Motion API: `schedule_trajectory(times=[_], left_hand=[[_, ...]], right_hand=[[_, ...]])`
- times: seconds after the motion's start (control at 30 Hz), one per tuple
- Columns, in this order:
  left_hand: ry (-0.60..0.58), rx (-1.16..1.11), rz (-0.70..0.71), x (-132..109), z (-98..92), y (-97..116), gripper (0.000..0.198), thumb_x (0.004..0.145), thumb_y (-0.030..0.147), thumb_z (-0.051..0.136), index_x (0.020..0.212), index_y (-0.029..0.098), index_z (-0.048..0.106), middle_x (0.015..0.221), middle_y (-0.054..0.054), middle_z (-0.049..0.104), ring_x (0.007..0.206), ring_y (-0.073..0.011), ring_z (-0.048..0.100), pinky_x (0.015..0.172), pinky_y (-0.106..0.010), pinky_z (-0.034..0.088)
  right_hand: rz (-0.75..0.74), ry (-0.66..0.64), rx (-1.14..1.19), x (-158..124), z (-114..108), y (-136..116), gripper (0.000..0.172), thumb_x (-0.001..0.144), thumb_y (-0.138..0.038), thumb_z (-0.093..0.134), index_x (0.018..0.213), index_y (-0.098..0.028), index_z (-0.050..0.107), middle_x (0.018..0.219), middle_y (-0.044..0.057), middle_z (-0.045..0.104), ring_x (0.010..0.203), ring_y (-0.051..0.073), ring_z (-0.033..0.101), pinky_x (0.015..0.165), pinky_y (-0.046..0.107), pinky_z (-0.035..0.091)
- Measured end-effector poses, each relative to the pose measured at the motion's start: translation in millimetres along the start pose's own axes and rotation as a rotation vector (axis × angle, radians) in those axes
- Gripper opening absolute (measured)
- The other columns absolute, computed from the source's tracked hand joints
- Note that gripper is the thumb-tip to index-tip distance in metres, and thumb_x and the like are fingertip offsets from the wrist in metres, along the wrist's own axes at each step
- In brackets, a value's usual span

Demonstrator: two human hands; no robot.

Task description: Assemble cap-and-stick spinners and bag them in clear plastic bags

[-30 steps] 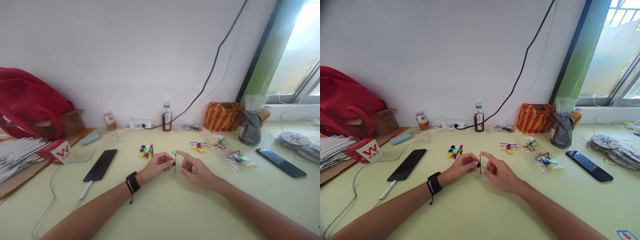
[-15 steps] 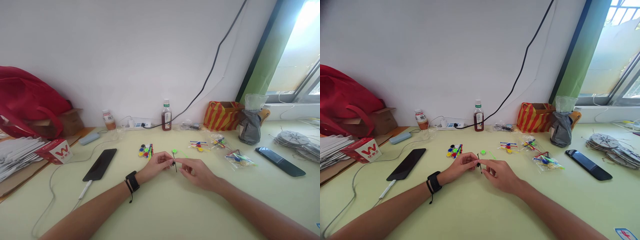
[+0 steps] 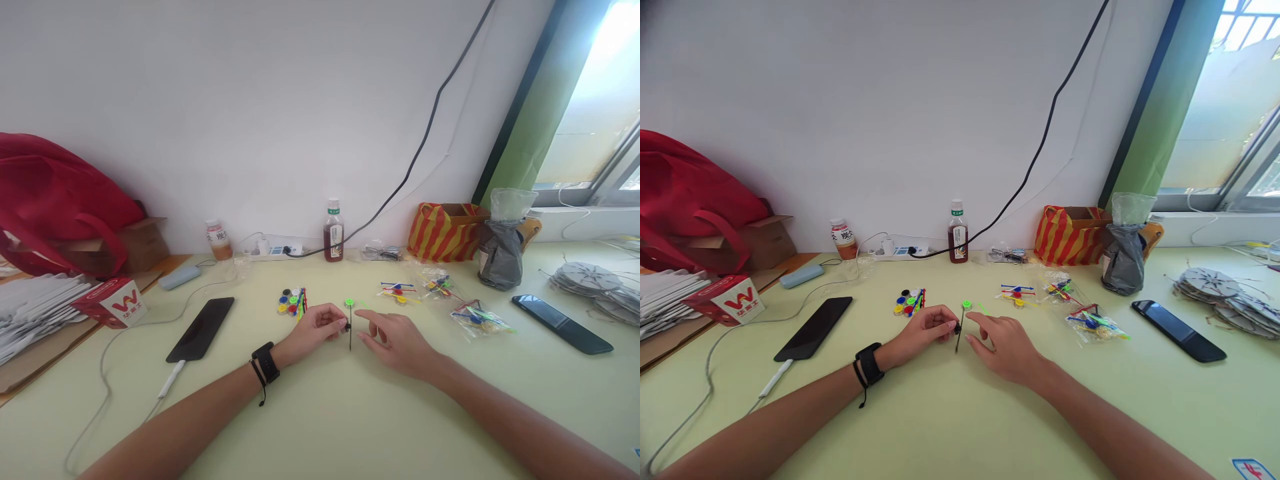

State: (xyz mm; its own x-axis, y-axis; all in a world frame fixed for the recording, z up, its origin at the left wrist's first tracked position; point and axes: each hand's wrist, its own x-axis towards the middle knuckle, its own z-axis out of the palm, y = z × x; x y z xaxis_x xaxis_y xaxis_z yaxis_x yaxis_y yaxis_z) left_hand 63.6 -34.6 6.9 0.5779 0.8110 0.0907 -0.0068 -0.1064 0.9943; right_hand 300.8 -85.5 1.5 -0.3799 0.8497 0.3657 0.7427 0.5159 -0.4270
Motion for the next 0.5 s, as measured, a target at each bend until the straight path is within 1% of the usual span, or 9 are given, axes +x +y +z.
schedule_trajectory(times=[0.07,0.13,0.3,0.37,0.4,0.5], left_hand=[[-0.002,-0.005,0.002,0.0,0.0,0.1,0.032,0.086,0.044,0.079,0.093,0.014,0.070,0.084,-0.004,0.068,0.070,-0.0121,0.057,0.068,-0.026,0.047],[-0.004,-0.010,0.008,-0.1,-0.1,-0.1,0.032,0.087,0.044,0.079,0.092,0.014,0.069,0.085,-0.005,0.068,0.070,-0.0119,0.057,0.068,-0.026,0.047],[-0.016,-0.008,0.008,-0.7,-0.8,-0.1,0.030,0.089,0.043,0.077,0.094,0.014,0.069,0.086,-0.005,0.068,0.070,-0.0120,0.057,0.068,-0.026,0.047],[-0.019,-0.002,0.012,-0.8,-0.7,0.6,0.030,0.090,0.043,0.076,0.096,0.015,0.070,0.086,-0.004,0.068,0.071,-0.0121,0.057,0.069,-0.026,0.047],[-0.020,0.004,0.017,-0.7,-0.7,1.0,0.030,0.090,0.043,0.076,0.097,0.014,0.070,0.086,-0.004,0.068,0.071,-0.0122,0.057,0.069,-0.026,0.047],[-0.023,0.014,0.028,-0.3,-0.6,0.9,0.030,0.090,0.042,0.076,0.098,0.014,0.071,0.086,-0.004,0.067,0.072,-0.0122,0.057,0.069,-0.026,0.047]], right_hand=[[-0.042,-0.045,0.002,-2.0,1.5,-2.6,0.054,0.100,-0.040,0.052,0.152,-0.025,0.047,0.085,0.001,0.071,0.064,0.016,0.060,0.069,0.030,0.041],[-0.069,-0.081,-0.001,-3.3,2.4,-4.5,0.064,0.099,-0.036,0.052,0.160,-0.026,0.034,0.086,0.001,0.071,0.064,0.015,0.059,0.068,0.030,0.041],[-0.076,-0.089,0.013,-4.2,1.9,-6.1,0.075,0.100,-0.032,0.050,0.166,-0.029,0.016,0.088,0.000,0.068,0.061,0.014,0.056,0.066,0.029,0.042],[-0.092,-0.083,0.032,-4.5,0.9,-7.2,0.075,0.100,-0.032,0.049,0.166,-0.030,0.013,0.093,0.001,0.069,0.061,0.014,0.056,0.066,0.029,0.042],[-0.115,-0.084,0.033,-4.5,0.5,-7.9,0.074,0.101,-0.031,0.048,0.166,-0.031,0.014,0.095,0.001,0.069,0.063,0.014,0.056,0.067,0.029,0.043],[-0.168,-0.080,0.007,-4.0,-0.2,-9.4,0.066,0.101,-0.028,0.045,0.163,-0.031,0.025,0.096,0.002,0.070,0.067,0.016,0.058,0.071,0.031,0.044]])
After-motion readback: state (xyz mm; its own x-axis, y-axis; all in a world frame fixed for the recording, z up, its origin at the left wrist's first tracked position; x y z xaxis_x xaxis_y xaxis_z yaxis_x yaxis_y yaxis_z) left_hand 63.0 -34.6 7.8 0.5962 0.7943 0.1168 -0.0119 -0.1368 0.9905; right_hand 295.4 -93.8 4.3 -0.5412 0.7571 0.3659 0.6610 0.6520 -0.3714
